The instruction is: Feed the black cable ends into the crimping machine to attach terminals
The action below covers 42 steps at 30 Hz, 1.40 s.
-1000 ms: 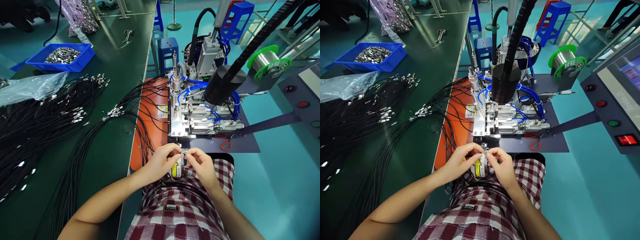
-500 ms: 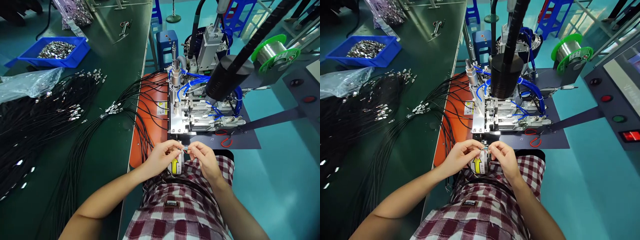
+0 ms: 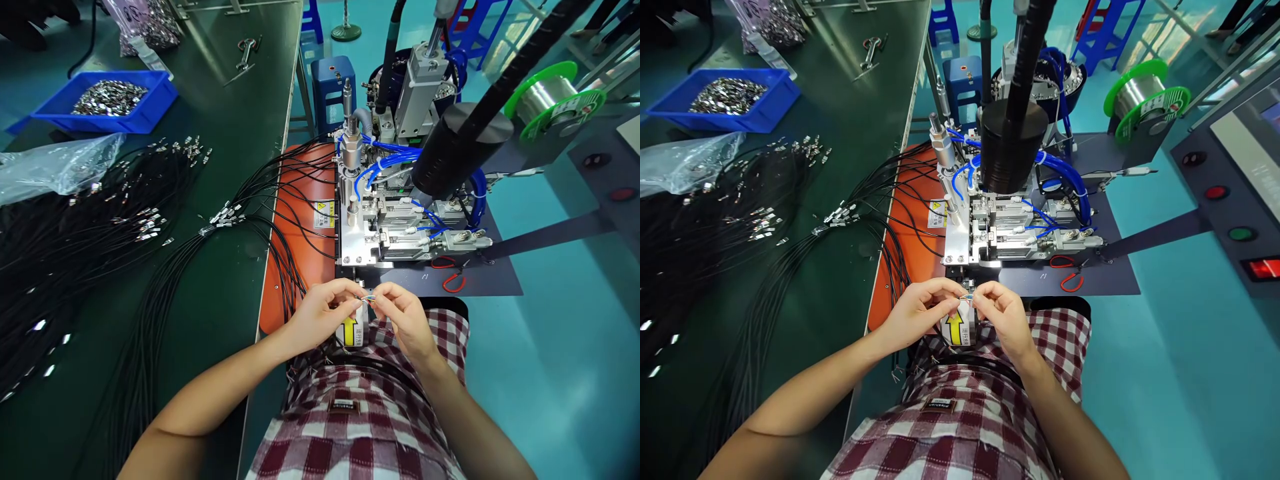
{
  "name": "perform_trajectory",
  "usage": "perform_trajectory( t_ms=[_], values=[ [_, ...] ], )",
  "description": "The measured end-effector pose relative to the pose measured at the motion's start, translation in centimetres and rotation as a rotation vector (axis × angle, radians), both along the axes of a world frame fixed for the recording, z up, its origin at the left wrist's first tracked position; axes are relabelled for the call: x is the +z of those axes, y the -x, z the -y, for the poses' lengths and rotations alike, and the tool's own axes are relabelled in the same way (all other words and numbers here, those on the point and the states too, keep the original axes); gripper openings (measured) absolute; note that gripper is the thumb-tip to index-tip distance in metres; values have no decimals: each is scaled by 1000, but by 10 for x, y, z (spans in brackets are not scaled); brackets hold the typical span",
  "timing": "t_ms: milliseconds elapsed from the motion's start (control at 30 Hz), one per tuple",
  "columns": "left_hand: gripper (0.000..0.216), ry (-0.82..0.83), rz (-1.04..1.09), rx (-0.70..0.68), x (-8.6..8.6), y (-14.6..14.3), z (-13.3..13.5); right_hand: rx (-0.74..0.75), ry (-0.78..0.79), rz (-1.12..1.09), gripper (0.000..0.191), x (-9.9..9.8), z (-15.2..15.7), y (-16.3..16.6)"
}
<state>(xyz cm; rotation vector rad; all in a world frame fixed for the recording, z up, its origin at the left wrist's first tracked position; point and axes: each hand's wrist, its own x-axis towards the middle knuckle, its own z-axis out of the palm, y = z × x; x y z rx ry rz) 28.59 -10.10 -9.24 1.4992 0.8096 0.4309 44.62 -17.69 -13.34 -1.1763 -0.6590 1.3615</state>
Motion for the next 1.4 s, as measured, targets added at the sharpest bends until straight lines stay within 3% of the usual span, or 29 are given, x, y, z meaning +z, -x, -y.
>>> perform_trajectory(
  t_ms=[667, 1100, 1267, 1400],
  values=[
    [13, 16, 4, -21, -1, 2, 0, -45, -37, 22, 18, -3, 4, 3],
    [15, -23, -26, -38, 1, 3, 1, 22, -2, 68, 21, -2, 7, 6],
    [17, -155, -68, -36, -2, 4, 5, -102, -84, 407, 9, 7, 9, -2],
    [18, -257, -95, -63, -3, 4, 9, -52, -251, 756, 4, 18, 9, -7]
  ],
)
